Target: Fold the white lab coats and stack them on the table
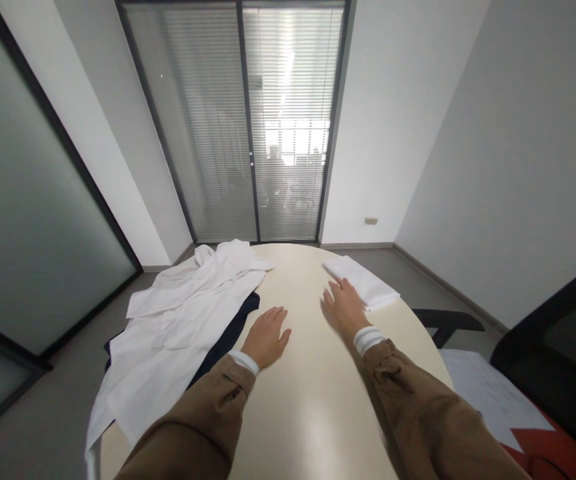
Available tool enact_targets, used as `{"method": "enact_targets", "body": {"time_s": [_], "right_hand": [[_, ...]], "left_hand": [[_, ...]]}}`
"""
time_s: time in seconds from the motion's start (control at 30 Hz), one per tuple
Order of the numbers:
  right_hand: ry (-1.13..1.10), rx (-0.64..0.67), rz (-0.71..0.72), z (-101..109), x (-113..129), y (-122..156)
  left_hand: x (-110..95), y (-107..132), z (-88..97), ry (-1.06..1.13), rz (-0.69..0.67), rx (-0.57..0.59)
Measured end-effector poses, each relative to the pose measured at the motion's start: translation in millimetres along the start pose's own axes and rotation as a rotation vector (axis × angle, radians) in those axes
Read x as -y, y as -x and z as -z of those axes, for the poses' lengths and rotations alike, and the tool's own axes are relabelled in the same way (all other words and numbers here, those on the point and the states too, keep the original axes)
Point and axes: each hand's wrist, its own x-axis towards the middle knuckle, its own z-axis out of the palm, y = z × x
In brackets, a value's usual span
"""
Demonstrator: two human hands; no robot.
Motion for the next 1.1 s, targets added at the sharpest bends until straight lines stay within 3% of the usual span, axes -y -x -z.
{"method": "enact_targets", "body": {"time_s": [0.1,0.23,0.4,0.5,0.63,0.77,0.83,0.97,1.1], "right_hand": [[-0.01,0.056,0.058,-4,10,19],[-0.036,0.11,0.022,-7,10,36],[-0.058,0.139,-0.006,-4,8,40],[-0.061,0.139,-0.013,-4,9,39],[-0.05,0.124,-0.022,-5,9,39],[-0.048,0.104,-0.005,-7,7,39],[-0.057,0.1,-0.008,-8,6,38],[-0.076,0.1,-0.012,-10,5,37],[-0.076,0.107,-0.005,-9,5,36]], "left_hand": [[1,-1,0.3,-0.036,0.031,-0.072],[0,-3,0.3,-0.147,0.116,-0.18],[-4,-3,3.3,-0.213,0.224,-0.18],[2,-8,16.0,-0.243,0.333,-0.181],[28,-23,53.0,-0.281,0.498,-0.139],[71,-33,95.2,-0.351,0.661,-0.27],[91,-33,109.3,-0.358,0.726,-0.267],[118,-30,119.7,-0.35,0.75,-0.218],[125,-27,119.1,-0.366,0.682,-0.247]]}}
